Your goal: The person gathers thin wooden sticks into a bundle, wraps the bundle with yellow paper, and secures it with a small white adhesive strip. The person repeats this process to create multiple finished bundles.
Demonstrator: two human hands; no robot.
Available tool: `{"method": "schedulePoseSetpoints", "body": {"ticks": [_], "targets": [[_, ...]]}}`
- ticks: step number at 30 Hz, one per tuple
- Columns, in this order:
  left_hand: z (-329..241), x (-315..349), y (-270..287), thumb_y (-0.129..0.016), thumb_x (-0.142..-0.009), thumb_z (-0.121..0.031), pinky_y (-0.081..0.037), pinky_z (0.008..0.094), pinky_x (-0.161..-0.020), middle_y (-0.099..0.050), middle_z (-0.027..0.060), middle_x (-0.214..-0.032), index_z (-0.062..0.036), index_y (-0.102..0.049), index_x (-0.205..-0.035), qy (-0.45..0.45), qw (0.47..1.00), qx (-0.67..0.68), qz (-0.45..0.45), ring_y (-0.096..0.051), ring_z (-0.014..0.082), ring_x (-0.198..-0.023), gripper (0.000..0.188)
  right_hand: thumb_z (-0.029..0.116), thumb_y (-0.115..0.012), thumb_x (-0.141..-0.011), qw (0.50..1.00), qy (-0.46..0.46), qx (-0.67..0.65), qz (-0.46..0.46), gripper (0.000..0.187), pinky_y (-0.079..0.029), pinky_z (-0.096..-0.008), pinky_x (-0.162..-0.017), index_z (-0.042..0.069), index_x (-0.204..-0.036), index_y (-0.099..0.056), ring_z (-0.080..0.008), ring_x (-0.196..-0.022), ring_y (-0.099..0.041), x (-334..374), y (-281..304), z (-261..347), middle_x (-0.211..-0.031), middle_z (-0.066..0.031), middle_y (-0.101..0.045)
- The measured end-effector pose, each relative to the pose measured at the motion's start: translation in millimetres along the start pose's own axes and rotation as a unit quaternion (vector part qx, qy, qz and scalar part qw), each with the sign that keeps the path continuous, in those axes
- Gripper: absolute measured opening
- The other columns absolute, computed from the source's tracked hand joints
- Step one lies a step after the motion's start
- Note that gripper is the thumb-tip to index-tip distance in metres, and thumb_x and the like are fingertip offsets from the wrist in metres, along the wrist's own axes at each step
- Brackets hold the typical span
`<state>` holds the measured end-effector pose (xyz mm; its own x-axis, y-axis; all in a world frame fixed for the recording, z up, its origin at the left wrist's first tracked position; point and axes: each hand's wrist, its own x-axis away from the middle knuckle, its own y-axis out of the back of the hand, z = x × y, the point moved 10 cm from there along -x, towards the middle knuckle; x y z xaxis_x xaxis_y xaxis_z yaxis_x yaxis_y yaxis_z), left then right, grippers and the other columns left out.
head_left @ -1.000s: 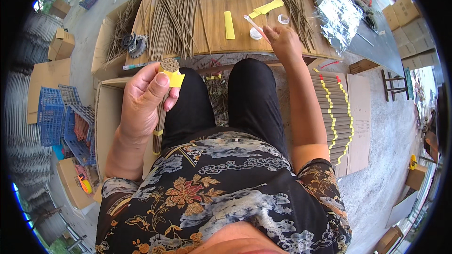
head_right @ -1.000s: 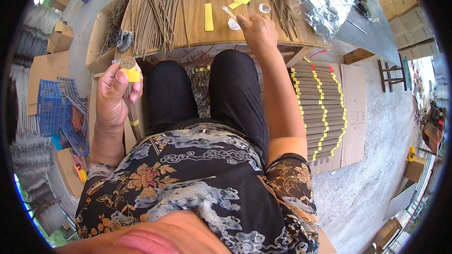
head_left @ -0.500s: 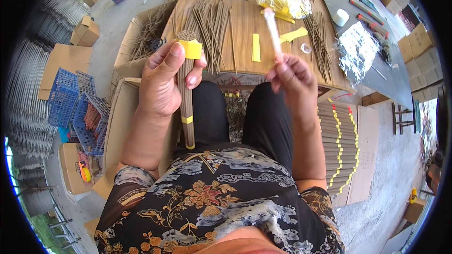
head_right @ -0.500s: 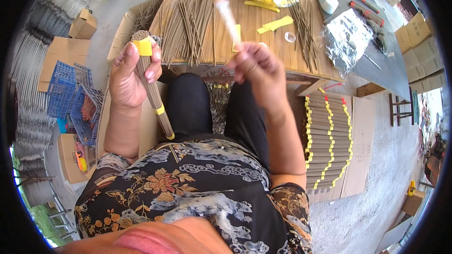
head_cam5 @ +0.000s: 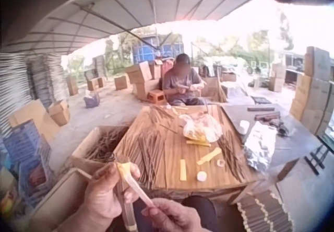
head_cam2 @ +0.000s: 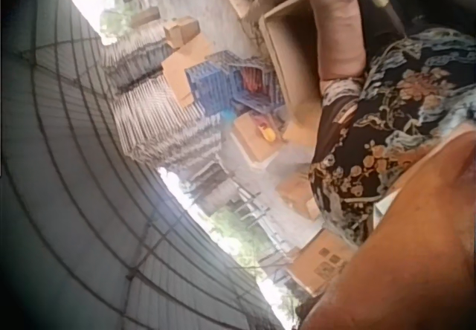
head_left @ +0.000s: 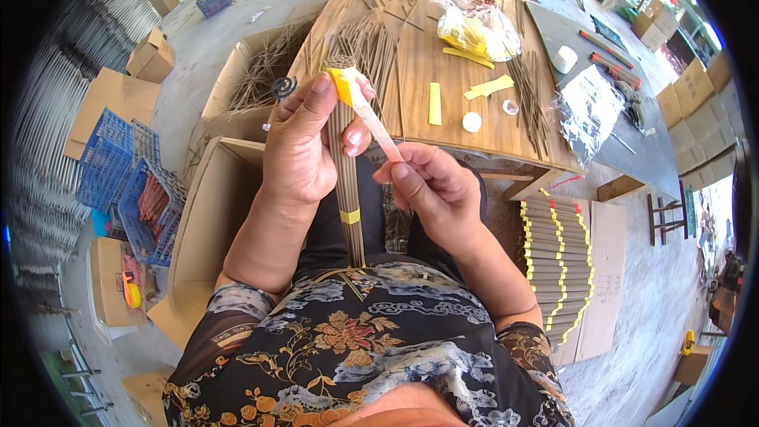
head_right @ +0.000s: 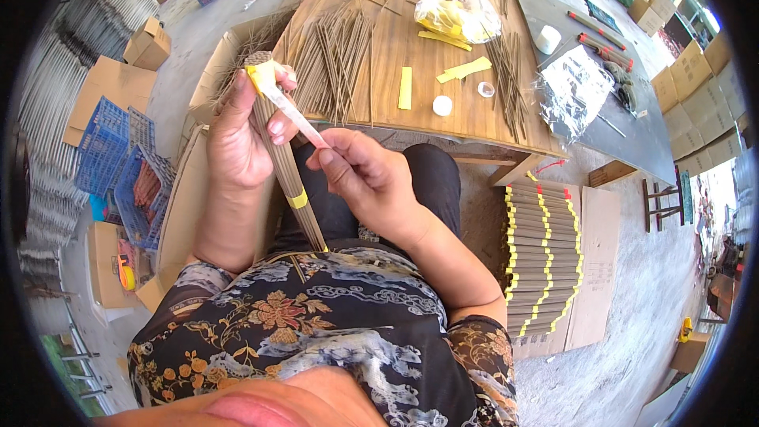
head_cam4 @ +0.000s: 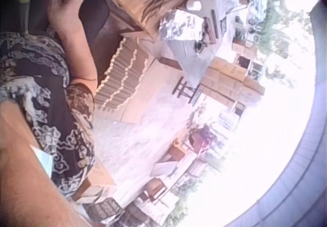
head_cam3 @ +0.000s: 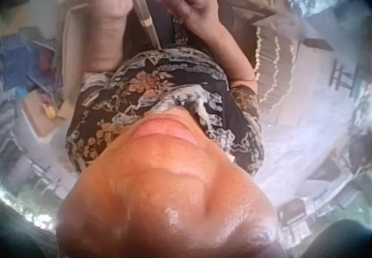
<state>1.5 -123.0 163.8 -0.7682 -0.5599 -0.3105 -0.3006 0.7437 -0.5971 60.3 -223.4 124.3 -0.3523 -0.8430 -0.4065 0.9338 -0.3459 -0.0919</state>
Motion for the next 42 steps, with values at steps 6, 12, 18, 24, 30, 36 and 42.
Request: {"method": "schedulePoseSetpoints", "body": {"ticks": [6, 12, 18, 24, 30, 36, 42], "targets": [[-6, 6, 3, -0.048, -0.09, -0.025, -0.039, 0.0229, -0.048, -0.056, 0.0112, -0.09, -0.0015, -0.058, -0.095, -0.018, 1.0, 0.011, 0.003, -0.049, 0.0127, -0.057, 0.026, -0.006, -0.064, -0.071, 0.904, 0.303, 0.283, -0.105, 0.036, -0.049, -0.0282, -0.06, -0.001, -0.107, -0.057, -0.0233, -0.07, -0.059, 12, -10, 45, -0.086, -0.014, -0.06], [-8, 11, 4, -0.05, -0.088, -0.025, -0.039, 0.023, -0.048, -0.057, 0.0104, -0.088, -0.0017, -0.058, -0.095, -0.02, 1.0, 0.01, 0.002, -0.049, 0.0128, -0.057, 0.025, -0.007, -0.063, -0.07, 0.909, 0.305, 0.266, -0.1, 0.04, -0.048, -0.027, -0.06, 0.001, -0.109, -0.057, -0.023, -0.07, -0.059, 8, -18, 52, -0.087, -0.0134, -0.06], [-12, 11, 9, -0.051, -0.087, -0.03, -0.039, 0.0217, -0.048, -0.052, 0.0125, -0.093, 0.0032, -0.051, -0.1, -0.025, 1.0, -0.018, 0.004, -0.048, 0.0115, -0.057, 0.035, -0.007, -0.064, -0.07, 0.911, 0.307, 0.263, -0.079, 0.04, -0.048, -0.0259, -0.059, 0.001, -0.109, -0.057, -0.0227, -0.069, -0.059, 11, -21, 50, -0.084, -0.0128, -0.059], [-10, 12, 10, -0.05, -0.088, -0.024, -0.039, 0.0226, -0.048, -0.057, 0.0114, -0.089, -0.001, -0.057, -0.097, -0.038, 0.999, -0.001, 0.001, -0.049, 0.0133, -0.055, 0.026, -0.006, -0.065, -0.07, 0.902, 0.324, 0.278, -0.067, 0.039, -0.048, -0.0266, -0.057, 0.001, -0.108, -0.058, -0.0219, -0.067, -0.059, 8, -25, 57, -0.083, -0.0124, -0.059], [-15, 10, 11, -0.055, -0.084, -0.032, -0.037, 0.0217, -0.047, -0.051, 0.0152, -0.096, 0.0064, -0.05, -0.101, -0.043, 0.998, -0.039, -0.007, -0.044, 0.0122, -0.054, 0.042, -0.005, -0.065, -0.07, 0.918, 0.29, 0.259, -0.072, 0.038, -0.048, -0.0268, -0.056, 0.001, -0.107, -0.058, -0.022, -0.066, -0.059, 8, -19, 50, -0.084, -0.0122, -0.059], [-15, 8, 10, -0.055, -0.084, -0.031, -0.037, 0.0216, -0.047, -0.051, 0.0154, -0.096, 0.0058, -0.049, -0.102, -0.043, 0.999, -0.028, 0.006, -0.045, 0.0124, -0.054, 0.042, -0.006, -0.064, -0.071, 0.92, 0.293, 0.251, -0.068, 0.037, -0.049, -0.0266, -0.057, 0.001, -0.107, -0.058, -0.0221, -0.068, -0.061, 9, -21, 48, -0.084, -0.013, -0.06], [-7, 12, 8, -0.054, -0.084, -0.032, -0.037, 0.0217, -0.047, -0.05, 0.0159, -0.096, 0.0051, -0.049, -0.103, -0.041, 0.998, -0.047, -0.01, -0.043, 0.0121, -0.054, 0.042, -0.006, -0.064, -0.071, 0.92, 0.296, 0.246, -0.072, 0.037, -0.049, -0.026, -0.057, 0.001, -0.107, -0.058, -0.0217, -0.068, -0.061, 5, -17, 57, -0.084, -0.0131, -0.06]]}}
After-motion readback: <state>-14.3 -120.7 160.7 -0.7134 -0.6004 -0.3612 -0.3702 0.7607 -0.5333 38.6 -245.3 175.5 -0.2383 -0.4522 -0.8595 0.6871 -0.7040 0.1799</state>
